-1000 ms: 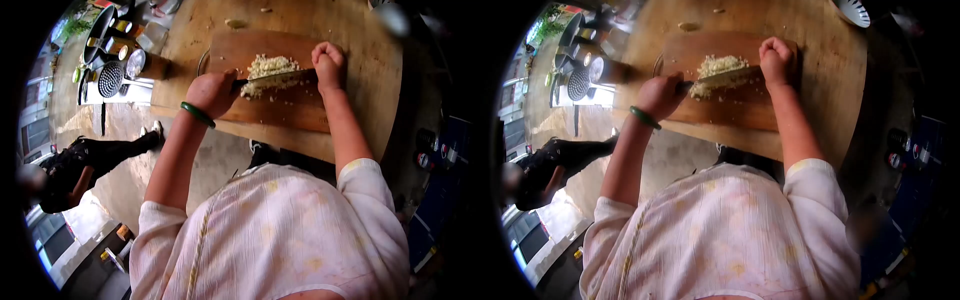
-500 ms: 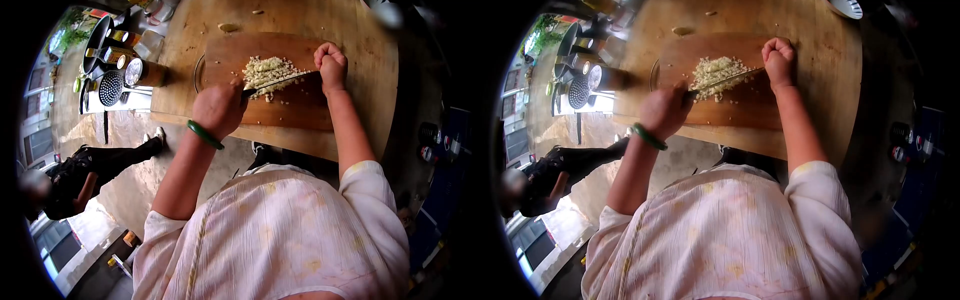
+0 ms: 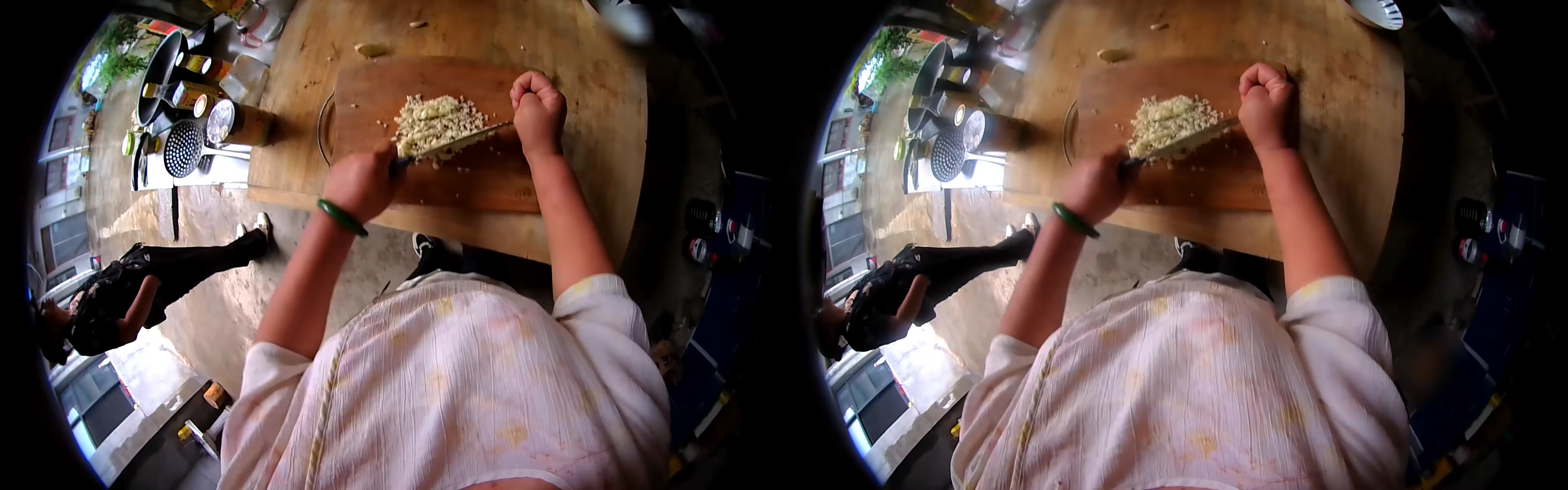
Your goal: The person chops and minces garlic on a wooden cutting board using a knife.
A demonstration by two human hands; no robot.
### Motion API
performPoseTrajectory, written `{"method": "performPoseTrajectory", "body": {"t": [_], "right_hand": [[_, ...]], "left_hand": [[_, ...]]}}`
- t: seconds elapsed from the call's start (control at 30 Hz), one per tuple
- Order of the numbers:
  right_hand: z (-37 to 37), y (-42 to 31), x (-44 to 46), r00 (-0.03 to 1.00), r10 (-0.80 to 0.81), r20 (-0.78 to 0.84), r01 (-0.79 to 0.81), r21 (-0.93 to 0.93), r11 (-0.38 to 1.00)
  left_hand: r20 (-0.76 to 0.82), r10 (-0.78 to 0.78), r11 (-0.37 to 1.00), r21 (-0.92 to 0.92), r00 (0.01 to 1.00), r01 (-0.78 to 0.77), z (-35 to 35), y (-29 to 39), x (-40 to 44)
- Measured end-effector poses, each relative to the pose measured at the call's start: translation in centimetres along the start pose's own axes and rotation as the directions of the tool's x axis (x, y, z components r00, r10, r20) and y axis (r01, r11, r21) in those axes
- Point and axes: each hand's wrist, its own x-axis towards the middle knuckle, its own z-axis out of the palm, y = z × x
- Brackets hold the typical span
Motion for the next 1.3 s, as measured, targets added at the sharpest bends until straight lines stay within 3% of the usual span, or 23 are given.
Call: {"method": "performPoseTrajectory", "body": {"t": [0.03,0.17,0.2,0.23,0.3,0.37,0.4,0.43,0.53,0.6,0.7,0.77,0.87,0.9,0.97,1.0,1.1,1.13,1.17,1.2,1.3], "right_hand": [[-0.5,-0.1,0.2,0.995,0.095,0.022,-0.097,0.125,0.987],[-1.5,-0.2,0.2,0.986,0.164,0.033,-0.167,0.176,0.97],[-1.6,0.0,0.3,0.987,0.156,0.035,-0.16,0.184,0.97],[-0.7,-0.9,-0.2,0.998,-0.003,0.061,0.005,-0.022,1.0],[-0.2,-0.9,-0.2,0.999,-0.049,0.022,0.05,-0.039,0.998],[-0.6,-0.5,-0.4,0.999,0.045,-0.008,-0.045,0.045,0.998],[-1.0,-0.1,-0.3,0.99,0.134,-0.041,-0.127,0.145,0.981],[-2.2,-0.2,-0.3,0.992,0.117,0.035,-0.122,0.199,0.972],[-2.6,-0.3,-0.6,0.984,0.172,0.047,-0.178,0.214,0.96],[-2.0,-1.1,-0.5,0.996,0.025,0.082,-0.032,0.089,0.996],[1.1,-2.2,0.6,0.998,0.04,0.044,-0.042,0.048,0.998],[2.3,-2.2,1.0,0.996,0.06,0.063,-0.064,0.066,0.996],[6.2,-0.6,1.3,0.996,0.059,0.067,-0.07,0.181,0.981],[7.9,1.5,0.9,0.999,0.05,0.0,-0.05,0.046,0.998],[8.7,2.9,0.7,1.0,-0.003,-0.02,0.003,-0.023,1.0],[9.3,1.8,-0.1,0.989,-0.151,-0.001,0.149,-0.18,0.972],[9.3,2.0,-0.1,0.981,-0.194,-0.016,0.184,-0.245,0.952],[9.1,2.2,-0.1,0.984,-0.177,-0.011,0.168,-0.253,0.953],[8.1,3.1,0.5,0.998,0.059,0.027,-0.06,0.054,0.997],[8.2,2.7,1.3,0.996,0.07,0.061,-0.077,0.133,0.988],[6.9,2.3,0.7,0.986,0.138,0.097,-0.155,0.202,0.967]], "left_hand": [[0.054,0.09,0.995,0.039,0.994,-0.092,-2.8,1.9,1.2],[0.072,0.027,0.992,0.12,0.997,-0.036,-4.0,4.9,0.0],[0.037,0.012,0.99,0.137,0.999,-0.017,-3.9,5.3,-0.1],[0.038,0.016,0.99,0.139,0.999,-0.021,-2.8,4.6,-0.3],[-0.02,-0.028,0.997,0.074,0.999,0.029,0.3,2.0,-1.2],[0.024,0.103,0.994,0.014,0.994,-0.104,-2.4,2.8,0.5],[0.066,0.087,0.995,0.04,0.994,-0.09,-3.6,4.1,0.6],[0.09,0.063,0.995,0.07,0.994,-0.069,-4.2,4.9,0.6],[0.057,0.01,0.999,0.05,0.998,-0.013,-1.0,5.0,-1.3],[0.011,-0.049,0.999,-0.007,0.999,0.049,0.8,3.6,-2.0],[-0.018,-0.018,0.999,-0.034,1.0,0.017,-1.3,1.2,-1.1],[-0.048,0.012,0.998,0.063,0.999,-0.009,-2.9,0.4,-1.0],[-0.074,0.012,0.998,0.063,0.997,-0.007,-7.0,-1.0,-1.1],[-0.034,-0.014,0.994,0.106,0.999,0.017,-7.7,-2.3,-1.4],[-0.018,-0.056,0.993,0.107,0.998,0.058,-6.6,-4.0,-1.7],[-0.032,-0.078,0.992,0.1,0.996,0.081,-5.6,-5.2,-2.3],[-0.052,-0.106,0.992,0.061,0.993,0.109,-3.9,-6.6,-2.5],[0.026,-0.088,0.995,0.052,0.996,0.087,-5.0,-5.9,-2.0],[0.091,-0.07,0.997,0.04,0.993,0.067,-6.3,-4.9,-1.0],[0.087,-0.104,0.982,0.165,0.991,0.089,-8.0,-2.2,-1.2],[0.05,-0.184,0.979,0.095,0.982,0.179,-5.1,-2.4,-2.8]]}}
